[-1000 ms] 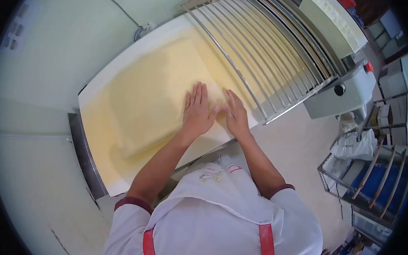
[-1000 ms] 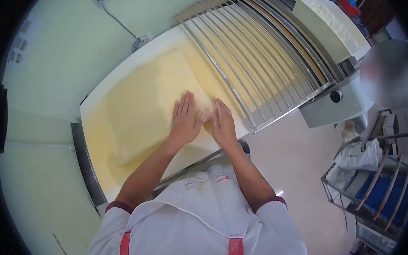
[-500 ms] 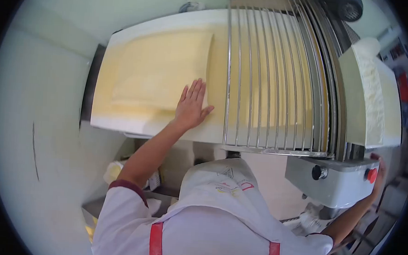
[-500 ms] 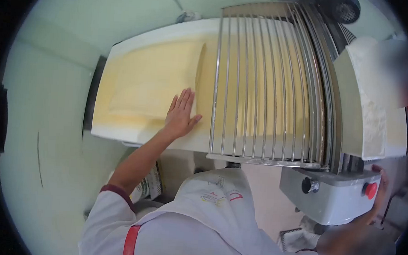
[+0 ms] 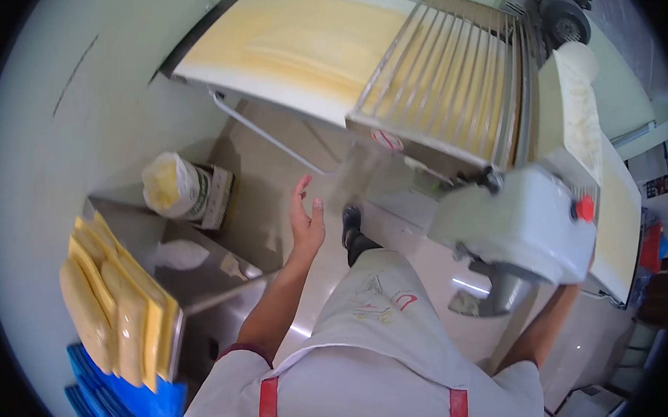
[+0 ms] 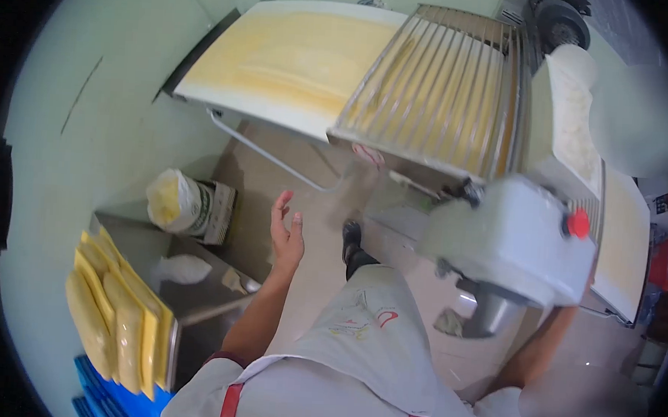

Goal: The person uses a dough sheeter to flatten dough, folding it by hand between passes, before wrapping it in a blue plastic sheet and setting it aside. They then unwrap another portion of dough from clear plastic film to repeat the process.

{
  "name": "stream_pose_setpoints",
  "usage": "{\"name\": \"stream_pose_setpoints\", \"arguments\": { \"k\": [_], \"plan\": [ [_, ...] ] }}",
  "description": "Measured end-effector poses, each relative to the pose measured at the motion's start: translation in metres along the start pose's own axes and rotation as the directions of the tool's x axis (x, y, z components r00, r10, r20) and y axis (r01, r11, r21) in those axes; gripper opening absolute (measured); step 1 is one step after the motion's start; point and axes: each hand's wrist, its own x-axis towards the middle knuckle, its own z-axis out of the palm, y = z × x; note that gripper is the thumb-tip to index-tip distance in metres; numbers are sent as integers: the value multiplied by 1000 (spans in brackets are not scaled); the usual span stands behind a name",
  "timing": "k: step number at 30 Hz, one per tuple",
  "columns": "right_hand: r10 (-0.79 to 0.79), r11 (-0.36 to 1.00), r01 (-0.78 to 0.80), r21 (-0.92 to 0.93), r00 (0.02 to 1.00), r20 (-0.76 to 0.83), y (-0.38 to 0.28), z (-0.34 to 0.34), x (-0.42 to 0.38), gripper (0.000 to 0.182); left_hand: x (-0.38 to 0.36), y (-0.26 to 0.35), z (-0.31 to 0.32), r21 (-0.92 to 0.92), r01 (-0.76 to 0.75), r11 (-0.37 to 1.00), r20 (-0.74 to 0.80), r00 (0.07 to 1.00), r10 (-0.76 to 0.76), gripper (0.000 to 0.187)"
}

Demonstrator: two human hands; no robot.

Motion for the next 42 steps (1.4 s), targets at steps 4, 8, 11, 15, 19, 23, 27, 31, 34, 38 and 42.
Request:
{"name": "stream_pose_setpoints", "arguments": {
  "k": [4,8,11,15,19,23,27,31,34,38,42],
  "plan": [
    [-37,892,-38,450,987,156,0,1,16,46,-96,42,30,-150,71,986,208,977,-39,45],
    [-117,950,48,308,971,207,-9,14,12,50,-157,118,83,-218,-23,976,592,792,151,47],
    [-105,970,46,239,965,239,-26,20,1,47,-206,152,146,-183,-229,956,499,816,291,43],
    [-178,972,113,208,928,327,-29,21,3,46,-237,152,197,-36,-20,999,249,968,28,36],
    [-200,968,130,214,916,348,-31,20,2,37,-270,178,244,-279,318,906,45,947,-319,33],
    [-251,959,166,229,871,422,-37,18,2,31,-288,204,274,-553,448,703,40,857,-514,40],
    [-216,973,144,178,833,509,-33,12,15,38,-293,215,280,-684,419,598,30,834,-550,45],
    [-234,969,158,187,825,515,-39,13,3,31,-295,221,282,-790,436,431,111,794,-598,45],
    [-267,964,209,167,799,538,-38,12,6,31,-298,224,279,-861,404,309,171,801,-573,46],
    [-310,943,323,77,774,552,-13,9,34,38,-301,226,280,-863,384,329,134,802,-583,46],
    [-610,698,716,24,577,543,-49,7,-1,51,-302,209,283,-849,379,368,129,824,-552,41]
  ]
}}
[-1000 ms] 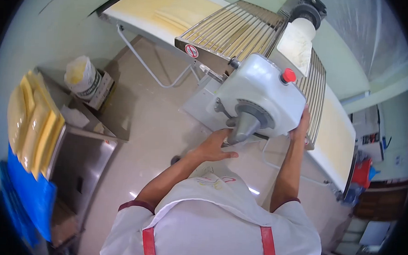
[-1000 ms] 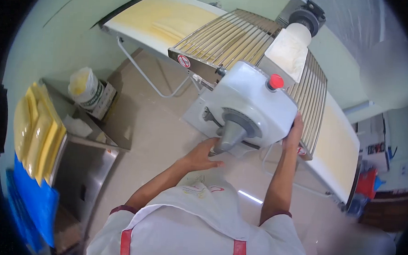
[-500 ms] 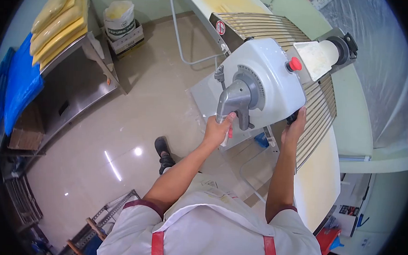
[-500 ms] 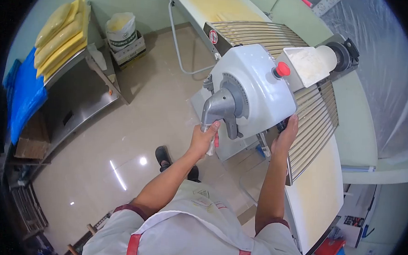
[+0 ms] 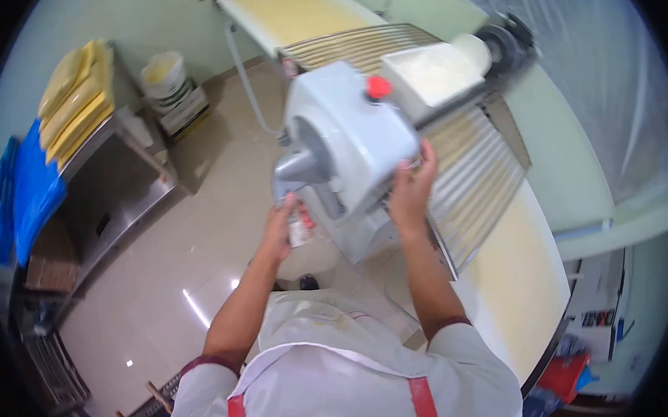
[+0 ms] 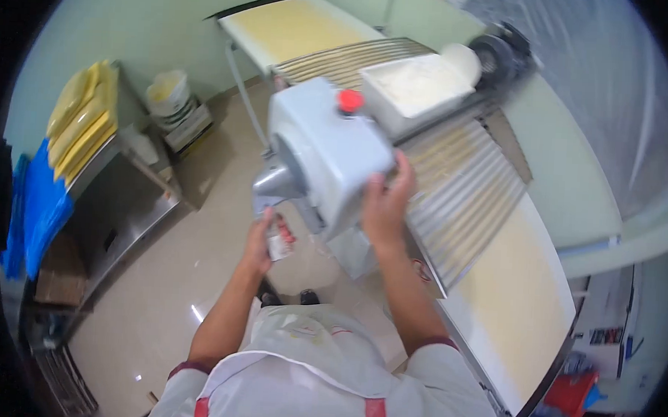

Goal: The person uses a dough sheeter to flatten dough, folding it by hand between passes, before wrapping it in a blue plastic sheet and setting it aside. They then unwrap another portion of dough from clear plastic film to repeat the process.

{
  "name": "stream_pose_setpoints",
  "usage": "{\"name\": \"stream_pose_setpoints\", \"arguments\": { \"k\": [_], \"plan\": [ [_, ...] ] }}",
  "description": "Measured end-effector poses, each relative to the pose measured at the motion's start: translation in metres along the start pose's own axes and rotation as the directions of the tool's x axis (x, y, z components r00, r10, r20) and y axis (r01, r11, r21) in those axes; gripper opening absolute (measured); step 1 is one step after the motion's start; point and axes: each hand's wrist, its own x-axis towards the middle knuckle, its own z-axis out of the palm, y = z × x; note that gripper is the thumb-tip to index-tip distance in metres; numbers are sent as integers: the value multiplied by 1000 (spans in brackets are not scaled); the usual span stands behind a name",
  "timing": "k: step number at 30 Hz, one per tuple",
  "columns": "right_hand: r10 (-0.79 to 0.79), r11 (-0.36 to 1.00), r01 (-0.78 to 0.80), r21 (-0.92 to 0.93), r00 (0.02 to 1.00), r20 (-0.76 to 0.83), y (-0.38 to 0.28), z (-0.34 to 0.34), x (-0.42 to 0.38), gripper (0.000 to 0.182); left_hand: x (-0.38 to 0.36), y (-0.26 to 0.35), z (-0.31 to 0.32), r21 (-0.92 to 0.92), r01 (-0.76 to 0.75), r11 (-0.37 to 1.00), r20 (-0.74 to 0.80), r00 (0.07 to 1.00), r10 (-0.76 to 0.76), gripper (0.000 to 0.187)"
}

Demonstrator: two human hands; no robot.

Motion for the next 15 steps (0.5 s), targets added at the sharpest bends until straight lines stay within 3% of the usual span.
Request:
{"name": "stream_pose_setpoints", "arguments": {
  "k": [1,3,4,5,9,15],
  "plan": [
    [-266,956,263,-134,964,-10,-18,-3,6,53,0,1,2,11,-13,1000,13,1000,13,42],
    [-496,859,512,-4,835,238,-36,-2,19,51,-2,1,6,3,-30,1000,-2,1000,30,42],
    [-490,811,581,-73,741,459,-53,-2,29,47,-3,1,9,-1,-42,999,-20,999,42,43],
    [-465,767,613,-191,735,493,-63,3,31,47,-5,2,12,6,-49,999,-16,999,49,43],
    [-380,801,575,-167,703,601,-71,22,60,48,-7,4,19,35,-82,996,-30,996,83,43],
    [-381,744,655,-134,581,719,-67,74,98,50,-8,5,18,84,-61,995,-112,991,70,42]
  ]
}}
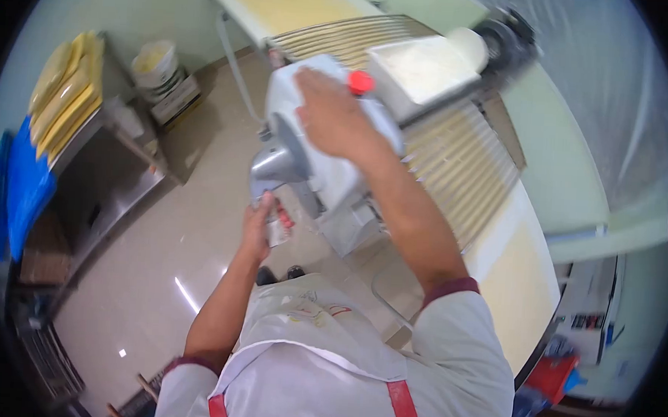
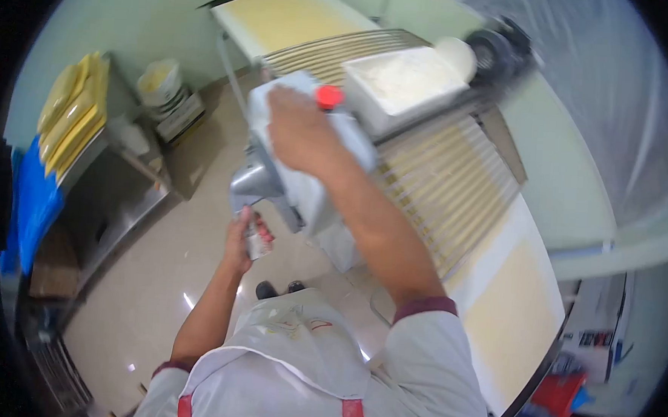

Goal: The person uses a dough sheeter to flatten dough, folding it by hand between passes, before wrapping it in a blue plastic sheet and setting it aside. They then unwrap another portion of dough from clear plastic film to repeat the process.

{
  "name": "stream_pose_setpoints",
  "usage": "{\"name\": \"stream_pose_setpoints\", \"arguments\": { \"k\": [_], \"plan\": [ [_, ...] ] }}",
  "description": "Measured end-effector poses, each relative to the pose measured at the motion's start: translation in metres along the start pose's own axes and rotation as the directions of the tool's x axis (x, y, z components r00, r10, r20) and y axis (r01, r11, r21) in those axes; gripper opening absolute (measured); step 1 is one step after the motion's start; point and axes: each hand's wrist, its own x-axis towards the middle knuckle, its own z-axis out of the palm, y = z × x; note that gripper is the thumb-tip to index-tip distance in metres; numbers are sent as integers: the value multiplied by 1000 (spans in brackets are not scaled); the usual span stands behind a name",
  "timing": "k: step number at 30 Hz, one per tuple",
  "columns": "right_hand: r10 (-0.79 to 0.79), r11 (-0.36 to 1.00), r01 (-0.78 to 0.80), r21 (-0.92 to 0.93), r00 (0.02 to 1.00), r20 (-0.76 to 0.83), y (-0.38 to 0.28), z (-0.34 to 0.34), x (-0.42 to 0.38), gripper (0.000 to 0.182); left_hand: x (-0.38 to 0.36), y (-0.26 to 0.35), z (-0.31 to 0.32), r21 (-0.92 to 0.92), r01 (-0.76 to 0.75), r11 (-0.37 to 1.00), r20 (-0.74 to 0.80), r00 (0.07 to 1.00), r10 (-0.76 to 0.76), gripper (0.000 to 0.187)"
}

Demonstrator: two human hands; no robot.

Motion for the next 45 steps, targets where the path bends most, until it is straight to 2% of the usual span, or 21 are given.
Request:
{"name": "stream_pose_setpoints", "arguments": {
  "k": [1,3,4,6,9,12,18,22,25,27,31,34,36,38,40,42,43,45],
  "plan": [
    [12,1000,-12,2,1000,15,4,7,13,51,-3,1,-1,21,0,1000,-48,999,1,42],
    [-17,999,18,-37,1000,14,10,19,35,49,8,-25,-14,100,-134,986,-109,983,145,37],
    [-48,995,48,-85,999,-2,13,23,45,47,5,-18,-10,93,-117,989,-91,988,125,36],
    [111,978,-74,-195,976,187,14,23,74,48,-4,-2,0,71,-65,995,-27,997,67,34],
    [345,937,-279,-211,840,420,27,32,120,53,-1,-4,0,44,-42,998,-55,997,45,37],
    [410,912,-303,-276,677,611,36,40,154,54,-4,7,1,110,-11,994,-39,999,16,40],
    [384,922,-292,-253,632,673,46,45,160,50,-3,7,-1,161,-46,986,-28,998,52,40],
    [394,919,-260,-297,646,653,39,42,160,50,-5,12,-3,177,-7,984,-3,1000,8,40],
    [364,930,-208,-302,621,694,62,52,164,53,3,15,-12,229,-66,971,41,997,58,36],
    [395,918,-247,-310,648,651,52,48,162,56,17,10,-26,298,-158,942,115,985,129,33],
    [470,880,-323,-349,702,535,32,41,156,60,23,0,-34,235,-191,953,167,974,154,39],
    [351,931,-296,-213,886,304,24,39,138,59,21,2,-30,185,-204,961,160,971,175,37],
    [287,956,-289,-42,906,311,18,35,128,62,20,1,-29,147,-202,968,158,971,178,34],
    [246,966,-209,-155,929,276,-6,24,105,58,25,-11,-33,200,-261,944,131,962,238,32],
    [50,988,-8,-154,962,270,-12,20,76,59,26,-15,-33,238,-284,929,112,958,264,31],
    [-44,984,60,-166,995,94,-22,14,30,59,24,-13,-31,276,-276,921,96,961,260,35],
    [-24,989,35,-143,997,77,-27,3,3,58,23,-13,-30,301,-277,913,91,961,261,41],
    [-4,998,5,-55,1000,21,-31,-18,-53,56,25,-17,-35,261,-262,929,107,964,242,39]
  ]
}}
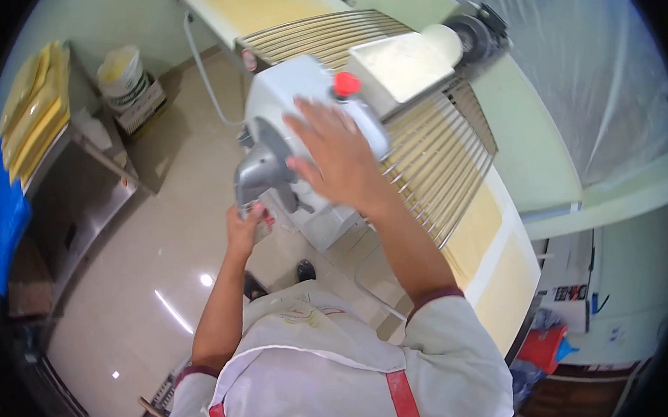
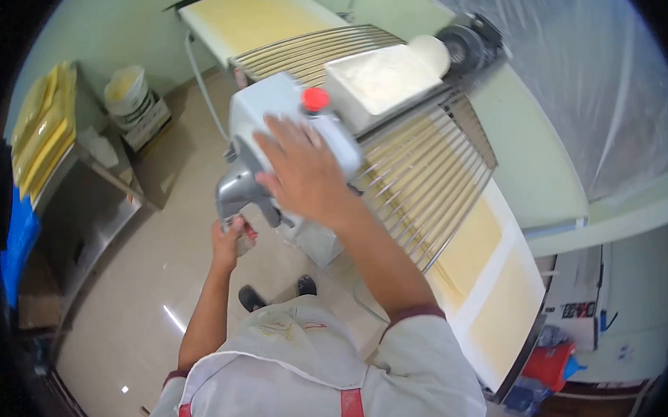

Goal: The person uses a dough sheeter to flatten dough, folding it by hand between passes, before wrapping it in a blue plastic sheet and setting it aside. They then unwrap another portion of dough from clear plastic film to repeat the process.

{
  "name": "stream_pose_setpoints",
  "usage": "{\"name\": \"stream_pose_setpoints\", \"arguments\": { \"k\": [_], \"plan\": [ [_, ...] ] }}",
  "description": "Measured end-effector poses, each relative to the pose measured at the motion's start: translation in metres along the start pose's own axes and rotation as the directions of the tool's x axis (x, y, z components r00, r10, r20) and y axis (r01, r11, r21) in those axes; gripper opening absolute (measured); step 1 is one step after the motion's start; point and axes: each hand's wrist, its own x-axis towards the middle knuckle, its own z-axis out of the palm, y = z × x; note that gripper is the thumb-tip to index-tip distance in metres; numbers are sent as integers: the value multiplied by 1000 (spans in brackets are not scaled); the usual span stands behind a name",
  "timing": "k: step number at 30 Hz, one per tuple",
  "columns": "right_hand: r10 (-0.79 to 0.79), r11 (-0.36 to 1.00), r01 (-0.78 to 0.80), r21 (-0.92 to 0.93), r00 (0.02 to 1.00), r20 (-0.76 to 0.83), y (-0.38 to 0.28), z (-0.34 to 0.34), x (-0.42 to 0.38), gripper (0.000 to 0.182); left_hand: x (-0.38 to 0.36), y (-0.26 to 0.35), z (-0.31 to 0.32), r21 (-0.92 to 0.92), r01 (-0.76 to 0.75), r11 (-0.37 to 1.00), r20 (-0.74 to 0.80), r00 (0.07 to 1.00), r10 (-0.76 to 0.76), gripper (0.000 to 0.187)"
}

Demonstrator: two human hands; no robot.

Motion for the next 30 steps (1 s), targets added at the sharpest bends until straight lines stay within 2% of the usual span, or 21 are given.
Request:
{"name": "stream_pose_setpoints", "arguments": {
  "k": [3,4,5,6,7,8,9,10,12,15,18,21,24,25,27,28,29,30],
  "plan": [
    [118,990,-99,100,972,-204,35,-5,-108,52,-2,1,5,31,-39,999,-58,997,41,43],
    [306,945,-262,194,919,-249,61,8,-158,50,-2,1,7,29,-58,998,-72,996,59,43],
    [486,864,-409,294,830,-275,90,22,-211,47,-3,2,10,27,-74,997,-83,994,76,43],
    [693,720,-602,344,653,-307,112,25,-260,44,-3,2,12,27,-86,996,-89,992,88,43],
    [729,678,-674,292,567,-384,132,25,-315,43,-3,3,13,34,-101,994,-86,991,104,43],
    [766,585,-795,161,476,-432,147,25,-366,46,-2,3,15,38,-116,993,-84,989,119,42],
    [799,510,-856,88,433,-418,152,19,-405,51,-2,2,16,44,-129,991,-84,988,132,42],
    [821,474,-879,52,420,-386,151,14,-433,59,-2,1,15,37,-126,991,-77,989,128,43],
    [882,436,-899,34,419,-215,151,12,-456,69,-1,0,15,16,-129,991,-84,988,130,44],
    [817,577,-813,77,575,-47,165,25,-445,81,-1,1,16,14,-119,993,-80,990,120,44],
    [593,805,-589,73,804,-46,199,43,-417,92,-5,1,18,10,-89,996,-160,983,90,40],
    [493,866,-501,3,853,172,217,46,-365,92,-6,2,20,6,-57,998,-228,972,56,37],
    [311,945,-327,21,916,253,214,56,-345,86,-8,2,24,-5,-53,999,-254,966,50,36],
    [250,968,-235,-84,921,298,216,62,-354,76,-8,4,24,-6,-62,998,-250,966,59,37],
    [409,909,-416,-31,876,254,220,58,-378,66,-8,2,24,13,-82,997,-264,961,82,37],
    [521,853,-520,-49,842,137,225,53,-392,62,-7,2,25,21,-90,996,-269,959,92,38],
    [622,782,-621,-50,783,18,231,45,-403,59,-8,3,26,45,-102,994,-264,958,110,40],
    [797,603,-784,-143,594,106,238,31,-405,53,-8,3,26,49,-100,994,-265,958,109,40]
  ]
}}
